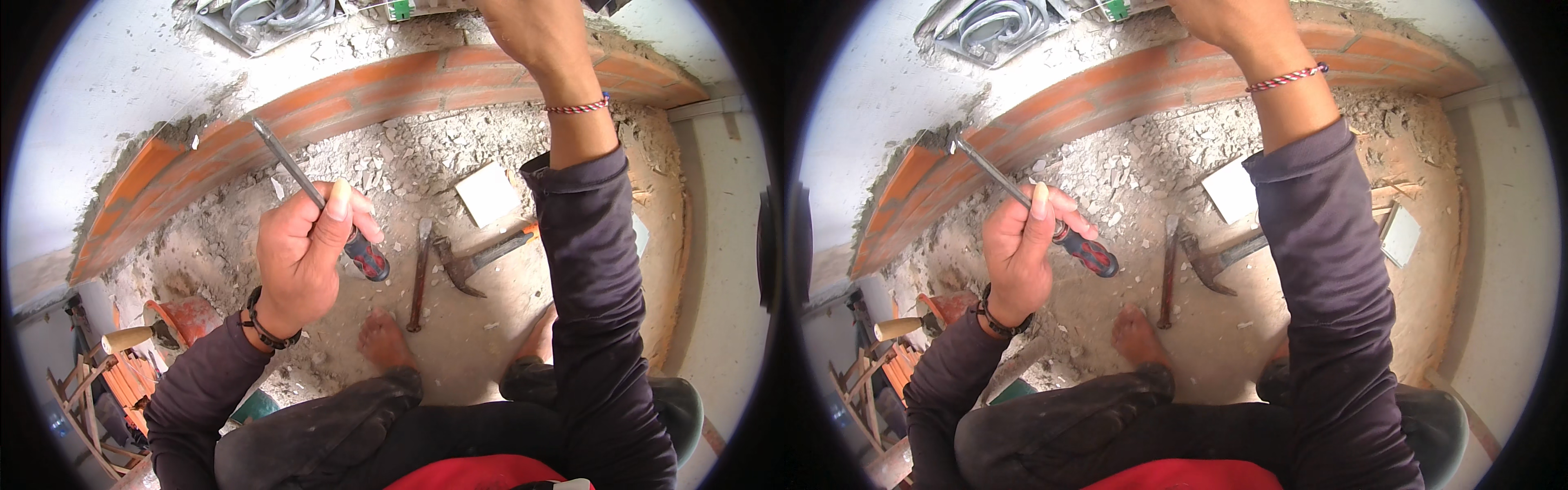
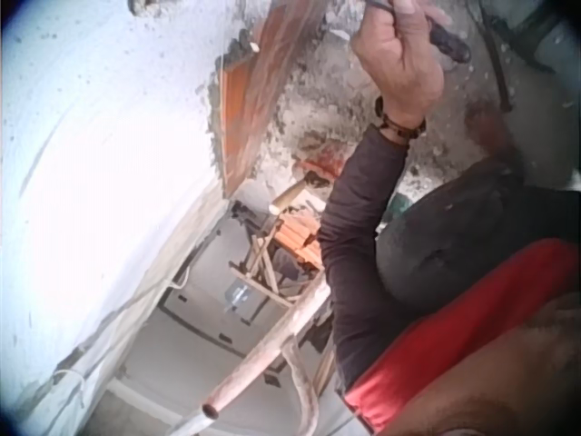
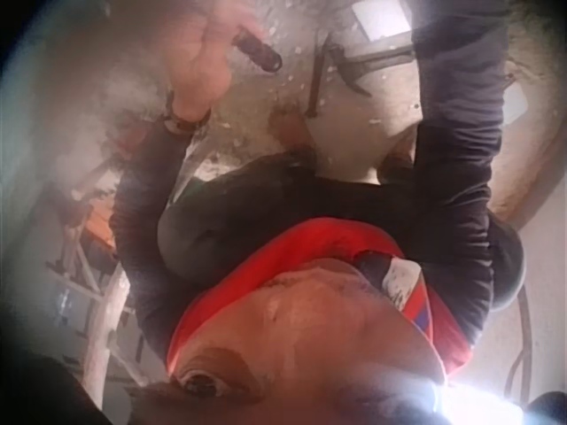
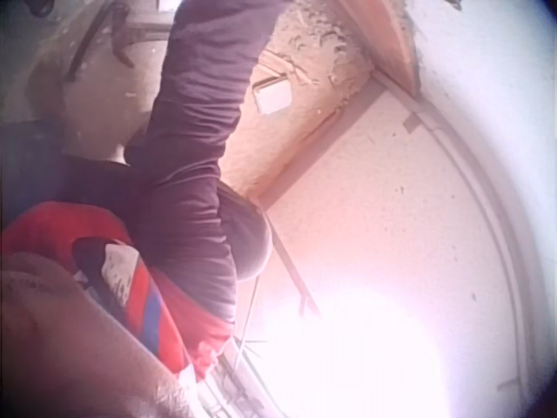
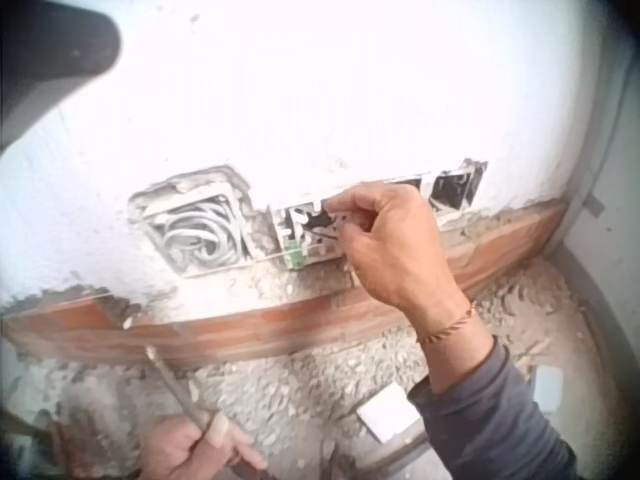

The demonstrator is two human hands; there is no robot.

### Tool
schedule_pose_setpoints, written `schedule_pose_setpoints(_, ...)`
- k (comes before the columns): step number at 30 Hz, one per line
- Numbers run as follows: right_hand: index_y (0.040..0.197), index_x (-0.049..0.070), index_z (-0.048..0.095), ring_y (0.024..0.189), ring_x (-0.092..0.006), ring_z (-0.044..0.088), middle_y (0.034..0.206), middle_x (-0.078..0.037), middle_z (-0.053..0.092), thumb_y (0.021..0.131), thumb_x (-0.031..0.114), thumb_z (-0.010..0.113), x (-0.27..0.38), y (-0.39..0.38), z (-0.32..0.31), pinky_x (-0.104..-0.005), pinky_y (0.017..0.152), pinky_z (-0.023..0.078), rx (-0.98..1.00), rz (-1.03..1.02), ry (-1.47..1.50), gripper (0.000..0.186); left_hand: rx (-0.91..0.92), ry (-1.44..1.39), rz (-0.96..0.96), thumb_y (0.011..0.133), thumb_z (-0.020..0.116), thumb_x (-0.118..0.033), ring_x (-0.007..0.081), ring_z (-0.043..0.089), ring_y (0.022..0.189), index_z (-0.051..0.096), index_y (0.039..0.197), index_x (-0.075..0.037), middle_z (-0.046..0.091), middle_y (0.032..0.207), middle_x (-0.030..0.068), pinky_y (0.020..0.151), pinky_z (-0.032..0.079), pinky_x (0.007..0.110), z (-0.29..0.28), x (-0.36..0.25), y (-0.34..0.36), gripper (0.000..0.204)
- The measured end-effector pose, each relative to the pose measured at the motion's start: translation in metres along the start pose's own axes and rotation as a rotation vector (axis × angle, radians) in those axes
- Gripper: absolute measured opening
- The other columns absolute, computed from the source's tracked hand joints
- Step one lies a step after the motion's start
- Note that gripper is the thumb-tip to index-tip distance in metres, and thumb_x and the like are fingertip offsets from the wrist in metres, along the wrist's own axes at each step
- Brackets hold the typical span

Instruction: The person installs an electrical outlet by placing a faceplate over the wiring, then uses a screwdriver to secure it and prepare the connections.

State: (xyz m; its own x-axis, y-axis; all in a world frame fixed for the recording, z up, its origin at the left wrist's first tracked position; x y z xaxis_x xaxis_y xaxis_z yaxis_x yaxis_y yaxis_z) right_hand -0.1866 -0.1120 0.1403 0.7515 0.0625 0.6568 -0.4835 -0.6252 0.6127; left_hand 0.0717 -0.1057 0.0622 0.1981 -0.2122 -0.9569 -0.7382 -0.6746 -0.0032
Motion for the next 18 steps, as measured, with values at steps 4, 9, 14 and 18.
schedule_pose_setpoints(4, 0.089, -0.001, 0.075, 0.055, -0.0094, 0.053, 0.061, -0.002, 0.06, 0.081, 0.005, 0.068, -0.016, -0.009, -0.007, -0.028, 0.054, 0.044, -0.214, 0.057, -0.033, 0.013, 0.005, 0.029, -0.005, 0.113, 0.043, -0.027, 0.0198, 0.071, 0.079, 0.062, 0.105, 0.002, 0.071, 0.084, 0.0109, 0.075, 0.052, 0.03, 0.001, -0.003, 0.001, 0.035)
schedule_pose_setpoints(9, 0.08, 0.003, 0.075, 0.05, -0.0078, 0.048, 0.054, 0.0, 0.055, 0.079, 0.01, 0.074, -0.03, -0.007, -0.001, -0.0285, 0.05, 0.041, -0.194, 0.244, 0.031, 0.007, -0.089, -0.087, 0.016, 0.111, 0.05, -0.025, 0.0093, 0.061, 0.068, 0.066, 0.099, 0.001, 0.072, 0.077, 0.0075, 0.066, 0.048, 0.026, -0.005, 0.01, 0.0, 0.033)
schedule_pose_setpoints(14, 0.074, 0.004, 0.072, 0.05, -0.0102, 0.049, 0.054, -0.001, 0.054, 0.078, 0.01, 0.075, -0.03, -0.002, 0.004, -0.0294, 0.05, 0.041, -0.255, 0.132, -0.078, 0.008, -0.077, -0.107, 0.005, 0.111, 0.05, -0.025, 0.0096, 0.062, 0.07, 0.066, 0.099, 0.002, 0.072, 0.077, 0.0078, 0.067, 0.048, 0.026, -0.004, 0.012, 0.001, 0.033)
schedule_pose_setpoints(18, 0.073, 0.005, 0.071, 0.052, -0.0126, 0.052, 0.057, -0.003, 0.057, 0.075, 0.009, 0.076, -0.032, -0.004, 0.005, -0.0301, 0.051, 0.042, -0.277, 0.091, -0.106, 0.007, -0.081, -0.08, -0.001, 0.111, 0.049, -0.025, 0.0108, 0.064, 0.072, 0.066, 0.099, 0.002, 0.072, 0.077, 0.0083, 0.069, 0.05, 0.027, -0.004, 0.007, 0.002, 0.034)
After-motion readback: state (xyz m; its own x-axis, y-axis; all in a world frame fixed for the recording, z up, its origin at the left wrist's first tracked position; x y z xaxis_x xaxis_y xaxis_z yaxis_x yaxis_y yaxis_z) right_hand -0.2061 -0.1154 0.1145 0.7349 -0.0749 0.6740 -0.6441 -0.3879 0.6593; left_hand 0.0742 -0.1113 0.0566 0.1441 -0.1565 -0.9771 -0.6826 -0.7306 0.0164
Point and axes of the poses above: each hand's wrist, its own y-axis towards the middle knuckle, its own z-axis out of the palm, x = y × z, the point moved 8 cm from there along y, towards the middle knuckle
